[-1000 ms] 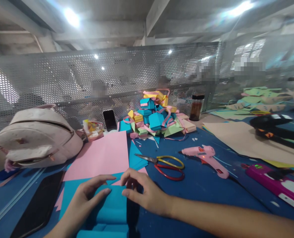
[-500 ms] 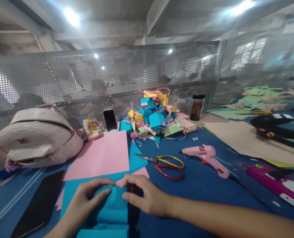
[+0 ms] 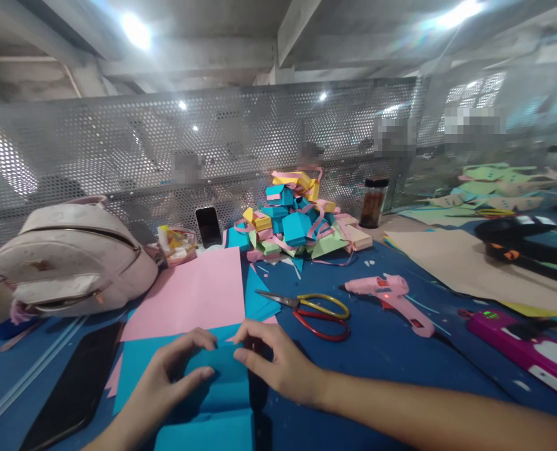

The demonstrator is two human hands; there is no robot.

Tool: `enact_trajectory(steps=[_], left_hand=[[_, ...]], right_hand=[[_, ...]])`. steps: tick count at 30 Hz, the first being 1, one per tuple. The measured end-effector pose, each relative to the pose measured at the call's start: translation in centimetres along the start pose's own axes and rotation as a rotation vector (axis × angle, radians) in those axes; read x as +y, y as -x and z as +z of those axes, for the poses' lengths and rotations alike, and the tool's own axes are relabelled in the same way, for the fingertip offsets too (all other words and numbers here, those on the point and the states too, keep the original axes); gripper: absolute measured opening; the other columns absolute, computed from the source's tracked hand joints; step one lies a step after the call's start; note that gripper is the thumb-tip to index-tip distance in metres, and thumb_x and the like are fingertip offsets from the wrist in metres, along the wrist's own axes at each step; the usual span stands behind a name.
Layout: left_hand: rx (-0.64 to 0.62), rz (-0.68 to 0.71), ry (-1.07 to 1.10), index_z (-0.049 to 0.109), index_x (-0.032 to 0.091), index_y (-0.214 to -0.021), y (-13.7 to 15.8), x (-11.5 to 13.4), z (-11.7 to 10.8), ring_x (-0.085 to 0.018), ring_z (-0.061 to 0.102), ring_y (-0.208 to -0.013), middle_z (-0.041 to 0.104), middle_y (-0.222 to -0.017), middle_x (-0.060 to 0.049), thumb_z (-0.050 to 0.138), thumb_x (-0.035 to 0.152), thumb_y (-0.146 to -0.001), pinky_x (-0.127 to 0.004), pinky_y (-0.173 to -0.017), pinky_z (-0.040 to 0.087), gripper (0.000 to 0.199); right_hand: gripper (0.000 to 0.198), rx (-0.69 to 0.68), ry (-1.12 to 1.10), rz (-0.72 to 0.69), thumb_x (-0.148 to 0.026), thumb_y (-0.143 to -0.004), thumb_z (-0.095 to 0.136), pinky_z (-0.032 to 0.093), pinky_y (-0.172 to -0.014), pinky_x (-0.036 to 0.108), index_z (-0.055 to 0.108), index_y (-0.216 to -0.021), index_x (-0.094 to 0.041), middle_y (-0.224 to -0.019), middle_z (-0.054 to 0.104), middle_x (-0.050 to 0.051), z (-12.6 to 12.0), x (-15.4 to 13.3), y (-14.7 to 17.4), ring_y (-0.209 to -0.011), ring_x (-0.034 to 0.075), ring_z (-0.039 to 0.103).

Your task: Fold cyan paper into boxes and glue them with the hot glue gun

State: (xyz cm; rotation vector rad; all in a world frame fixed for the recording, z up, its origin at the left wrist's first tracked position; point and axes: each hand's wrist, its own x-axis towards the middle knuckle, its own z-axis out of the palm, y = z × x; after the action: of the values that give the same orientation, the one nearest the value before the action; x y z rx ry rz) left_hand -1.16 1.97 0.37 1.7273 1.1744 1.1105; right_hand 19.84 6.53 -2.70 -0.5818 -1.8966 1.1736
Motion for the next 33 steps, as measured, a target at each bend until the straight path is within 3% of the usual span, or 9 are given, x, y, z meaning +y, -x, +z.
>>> enact_trajectory(steps=[4, 7, 13, 16, 21, 33], left_hand=[[-0.004, -0.013, 0.011, 0.07, 0.019, -0.069, 0.6, -0.8, 0.6, -0.024, 0.063, -0.085, 0.069, -0.083, -0.006, 0.077, 0.03, -0.07, -0.032, -0.078, 0.049, 0.013], [0.032, -0.066, -0.024, 0.069, 0.019, -0.061, 0.7, -1.1, 0.6, -0.023, 0.064, -0.079, 0.069, -0.073, -0.005, 0.077, 0.032, -0.069, -0.031, -0.074, 0.05, 0.017], [0.191, -0.162, -0.027, 0.066, 0.018, -0.059, -0.3, -1.3, -0.3, -0.025, 0.063, -0.084, 0.071, -0.077, -0.006, 0.077, 0.034, -0.066, -0.031, -0.078, 0.046, 0.021], [0.164, -0.155, 0.003, 0.065, 0.017, -0.059, -0.5, -1.1, -0.6, -0.021, 0.061, -0.076, 0.068, -0.073, -0.006, 0.073, 0.037, -0.072, -0.028, -0.07, 0.045, 0.025], [0.134, -0.109, 0.032, 0.063, 0.017, -0.059, -0.5, -0.9, -0.8, -0.016, 0.056, -0.067, 0.063, -0.067, -0.002, 0.07, 0.037, -0.077, -0.024, -0.064, 0.043, 0.028], [0.14, -0.091, 0.032, 0.064, 0.017, -0.059, -0.5, -0.7, -0.8, -0.018, 0.06, -0.07, 0.067, -0.071, -0.003, 0.071, 0.036, -0.076, -0.025, -0.067, 0.046, 0.026]], right_hand=[[0.015, -0.037, -0.001, -0.016, -0.033, -0.091, 0.057, 0.038, -0.064, 0.026, 0.061, -0.09, -0.019, -0.077, 0.056, 0.0, -0.1, -0.2, 0.0, -0.071, 0.014, 0.05], [0.016, -0.045, 0.0, -0.042, -0.03, -0.091, 0.056, 0.041, -0.067, 0.027, 0.066, -0.1, -0.02, -0.09, 0.064, 0.003, -0.1, -0.6, 0.0, -0.077, 0.016, 0.054], [0.033, 0.074, -0.048, -0.03, -0.027, -0.091, 0.059, 0.045, -0.072, 0.026, 0.058, -0.124, -0.029, -0.101, 0.064, 0.003, 0.0, -0.5, 0.0, -0.083, 0.015, 0.058], [0.04, 0.069, -0.031, -0.072, -0.025, -0.092, 0.059, 0.046, -0.074, 0.026, 0.054, -0.131, -0.033, -0.116, 0.061, 0.004, -0.1, -0.5, 0.0, -0.088, 0.015, 0.058], [0.04, 0.004, 0.035, -0.133, -0.027, -0.094, 0.057, 0.047, -0.072, 0.028, 0.055, -0.133, -0.033, -0.112, 0.06, 0.005, -0.3, -0.5, 0.0, -0.087, 0.016, 0.057], [0.048, -0.017, 0.12, -0.164, -0.036, -0.094, 0.055, 0.051, -0.075, 0.033, 0.044, -0.141, -0.034, -0.119, 0.058, 0.007, -0.3, -0.3, 0.2, -0.088, 0.019, 0.057]])
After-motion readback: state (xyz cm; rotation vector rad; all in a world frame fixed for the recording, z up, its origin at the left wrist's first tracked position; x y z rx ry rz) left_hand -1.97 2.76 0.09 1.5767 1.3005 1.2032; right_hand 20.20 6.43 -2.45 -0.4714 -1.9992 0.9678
